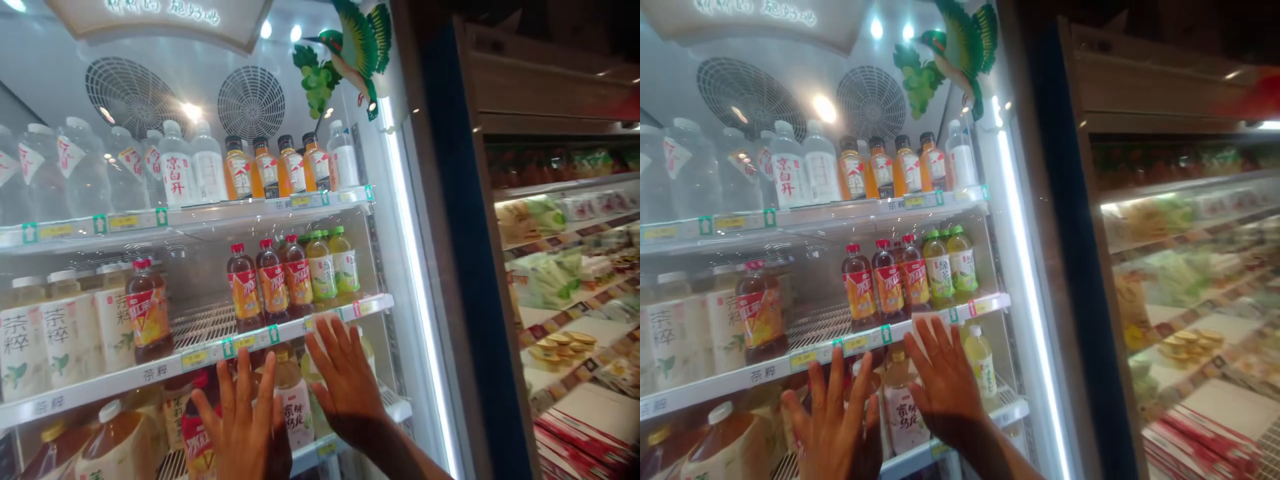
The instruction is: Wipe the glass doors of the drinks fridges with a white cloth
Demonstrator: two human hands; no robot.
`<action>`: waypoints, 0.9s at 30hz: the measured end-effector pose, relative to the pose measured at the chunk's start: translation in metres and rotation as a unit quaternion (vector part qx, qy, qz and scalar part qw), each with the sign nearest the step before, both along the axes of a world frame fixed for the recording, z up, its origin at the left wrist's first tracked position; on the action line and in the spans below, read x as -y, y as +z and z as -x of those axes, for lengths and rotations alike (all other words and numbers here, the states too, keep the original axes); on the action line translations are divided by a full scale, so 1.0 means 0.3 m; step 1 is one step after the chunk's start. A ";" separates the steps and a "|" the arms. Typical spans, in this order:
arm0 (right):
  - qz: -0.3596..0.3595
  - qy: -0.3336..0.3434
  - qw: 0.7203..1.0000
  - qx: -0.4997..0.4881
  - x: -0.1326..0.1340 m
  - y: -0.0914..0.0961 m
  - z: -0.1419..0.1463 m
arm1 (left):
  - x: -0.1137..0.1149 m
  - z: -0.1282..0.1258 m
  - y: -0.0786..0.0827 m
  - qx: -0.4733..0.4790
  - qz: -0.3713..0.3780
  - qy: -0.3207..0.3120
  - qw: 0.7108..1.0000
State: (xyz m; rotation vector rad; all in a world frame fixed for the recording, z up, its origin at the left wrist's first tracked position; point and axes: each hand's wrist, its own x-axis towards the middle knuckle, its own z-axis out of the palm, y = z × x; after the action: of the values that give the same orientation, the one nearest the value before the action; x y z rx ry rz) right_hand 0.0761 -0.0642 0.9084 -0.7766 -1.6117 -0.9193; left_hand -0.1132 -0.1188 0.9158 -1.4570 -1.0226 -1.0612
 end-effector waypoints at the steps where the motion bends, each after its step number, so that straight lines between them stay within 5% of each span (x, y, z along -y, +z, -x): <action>1: 0.000 -0.004 1.000 0.012 -0.005 -0.014 -0.021 | -0.006 -0.009 -0.003 -0.004 -0.005 0.009 1.000; 8: -0.011 -0.013 1.000 0.014 -0.030 0.085 -0.165 | 0.003 -0.082 0.027 -0.031 0.006 0.000 0.999; 14: -0.029 -0.037 0.998 0.042 -0.057 -0.025 -0.210 | -0.011 -0.165 0.046 -0.026 0.025 -0.062 0.997; 20: -0.011 -0.032 0.999 -0.010 -0.074 0.064 -0.319 | -0.035 -0.174 0.056 -0.050 0.031 -0.063 0.996; 25: -0.028 -0.053 0.997 0.038 -0.084 -0.044 -0.333 | -0.056 -0.176 0.056 -0.054 0.026 -0.074 0.995; 27: -0.031 -0.054 0.997 0.036 -0.091 -0.043 -0.348 | -0.060 -0.178 0.057 -0.058 0.014 -0.085 0.995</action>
State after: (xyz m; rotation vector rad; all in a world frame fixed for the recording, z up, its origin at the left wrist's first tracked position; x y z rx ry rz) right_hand 0.1806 -0.0369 0.8955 -0.8021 -1.6090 -1.0805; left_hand -0.0596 -0.1008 0.9330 -1.6320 -0.8468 -1.0721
